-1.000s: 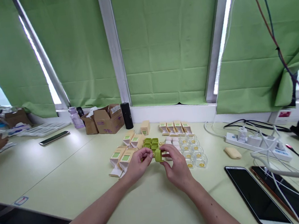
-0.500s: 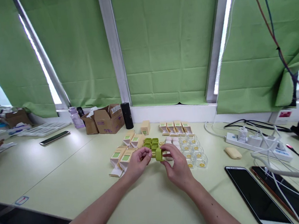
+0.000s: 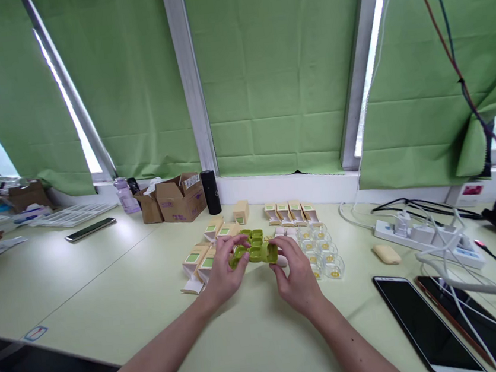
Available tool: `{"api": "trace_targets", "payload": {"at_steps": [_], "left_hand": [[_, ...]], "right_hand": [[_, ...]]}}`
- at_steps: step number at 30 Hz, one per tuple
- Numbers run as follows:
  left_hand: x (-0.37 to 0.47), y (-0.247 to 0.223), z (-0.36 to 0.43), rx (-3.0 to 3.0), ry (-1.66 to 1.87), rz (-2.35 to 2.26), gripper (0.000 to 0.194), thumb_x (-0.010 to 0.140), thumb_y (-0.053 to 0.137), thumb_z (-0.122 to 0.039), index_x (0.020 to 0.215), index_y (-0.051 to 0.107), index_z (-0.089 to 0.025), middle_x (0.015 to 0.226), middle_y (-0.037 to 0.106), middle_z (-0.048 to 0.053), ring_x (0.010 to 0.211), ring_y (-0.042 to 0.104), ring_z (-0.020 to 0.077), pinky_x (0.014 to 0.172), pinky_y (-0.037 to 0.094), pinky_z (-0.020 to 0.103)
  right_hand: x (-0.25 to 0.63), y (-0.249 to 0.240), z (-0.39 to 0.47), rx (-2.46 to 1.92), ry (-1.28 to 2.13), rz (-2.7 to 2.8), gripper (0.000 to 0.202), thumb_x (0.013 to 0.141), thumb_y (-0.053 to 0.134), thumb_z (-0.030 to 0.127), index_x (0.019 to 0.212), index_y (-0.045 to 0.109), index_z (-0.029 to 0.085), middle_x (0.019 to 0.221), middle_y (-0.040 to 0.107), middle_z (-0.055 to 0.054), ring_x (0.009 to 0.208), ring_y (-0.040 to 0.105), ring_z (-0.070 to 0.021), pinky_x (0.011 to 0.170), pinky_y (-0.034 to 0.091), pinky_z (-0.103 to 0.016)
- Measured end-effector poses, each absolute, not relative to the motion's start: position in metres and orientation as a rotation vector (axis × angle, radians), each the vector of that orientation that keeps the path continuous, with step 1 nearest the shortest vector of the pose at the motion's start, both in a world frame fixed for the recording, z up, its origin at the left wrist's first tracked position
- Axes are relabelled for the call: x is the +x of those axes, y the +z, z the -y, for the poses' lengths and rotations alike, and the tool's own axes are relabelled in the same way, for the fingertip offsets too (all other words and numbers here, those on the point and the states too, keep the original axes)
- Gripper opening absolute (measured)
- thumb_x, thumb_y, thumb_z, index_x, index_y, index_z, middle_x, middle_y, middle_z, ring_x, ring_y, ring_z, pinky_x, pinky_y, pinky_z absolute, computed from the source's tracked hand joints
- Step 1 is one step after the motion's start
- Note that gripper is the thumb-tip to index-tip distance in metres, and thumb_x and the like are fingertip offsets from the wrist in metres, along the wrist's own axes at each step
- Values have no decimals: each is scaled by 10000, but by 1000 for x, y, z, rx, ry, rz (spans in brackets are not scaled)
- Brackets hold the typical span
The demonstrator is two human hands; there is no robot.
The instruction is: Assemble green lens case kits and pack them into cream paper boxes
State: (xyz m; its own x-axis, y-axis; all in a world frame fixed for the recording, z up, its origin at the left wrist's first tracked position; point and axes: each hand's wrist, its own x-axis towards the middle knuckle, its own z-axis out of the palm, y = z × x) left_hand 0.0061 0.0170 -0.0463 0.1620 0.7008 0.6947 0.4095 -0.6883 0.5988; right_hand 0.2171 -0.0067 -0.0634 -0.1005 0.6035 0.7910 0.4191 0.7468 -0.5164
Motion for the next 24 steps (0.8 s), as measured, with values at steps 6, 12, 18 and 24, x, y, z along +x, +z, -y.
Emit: {"api": "trace_targets", "payload": {"at_steps": [6,12,18,24], "left_hand": [[8,-45,-9,2495,1425,-930,530,949,708,-263,1441,514,-236,1380,594,144,1321,446,346,1116,451,573],[9,-44,-9,2551,1422,-866,587,943,734,-254,1490,522,-266,1396,582,141,1332,456,341,1126,457,578],[11,-47,-12,2549,1484,-814,490,962,714,-230,1435,594,-273,1342,621,125,1307,482,313,1116,478,541],[11,-47,-12,2550,1540,-768,446,972,704,-215,1407,619,-262,1288,642,123,1270,487,304,1083,500,525]], "right_hand": [[218,-63,8,-805,43,1823,575,956,549,103,1496,509,295,1374,610,-130,1281,628,-301,1003,635,-503],[218,-61,10,-716,-37,1848,420,971,575,104,1358,556,264,1303,659,-144,1254,655,-306,973,644,-489],[218,-60,12,-712,-148,1904,386,979,573,82,1325,599,250,1327,639,-170,1254,665,-312,997,638,-502],[218,-62,11,-692,-199,1933,425,1000,542,73,1384,572,252,1358,602,-189,1210,688,-308,928,668,-485]]}}
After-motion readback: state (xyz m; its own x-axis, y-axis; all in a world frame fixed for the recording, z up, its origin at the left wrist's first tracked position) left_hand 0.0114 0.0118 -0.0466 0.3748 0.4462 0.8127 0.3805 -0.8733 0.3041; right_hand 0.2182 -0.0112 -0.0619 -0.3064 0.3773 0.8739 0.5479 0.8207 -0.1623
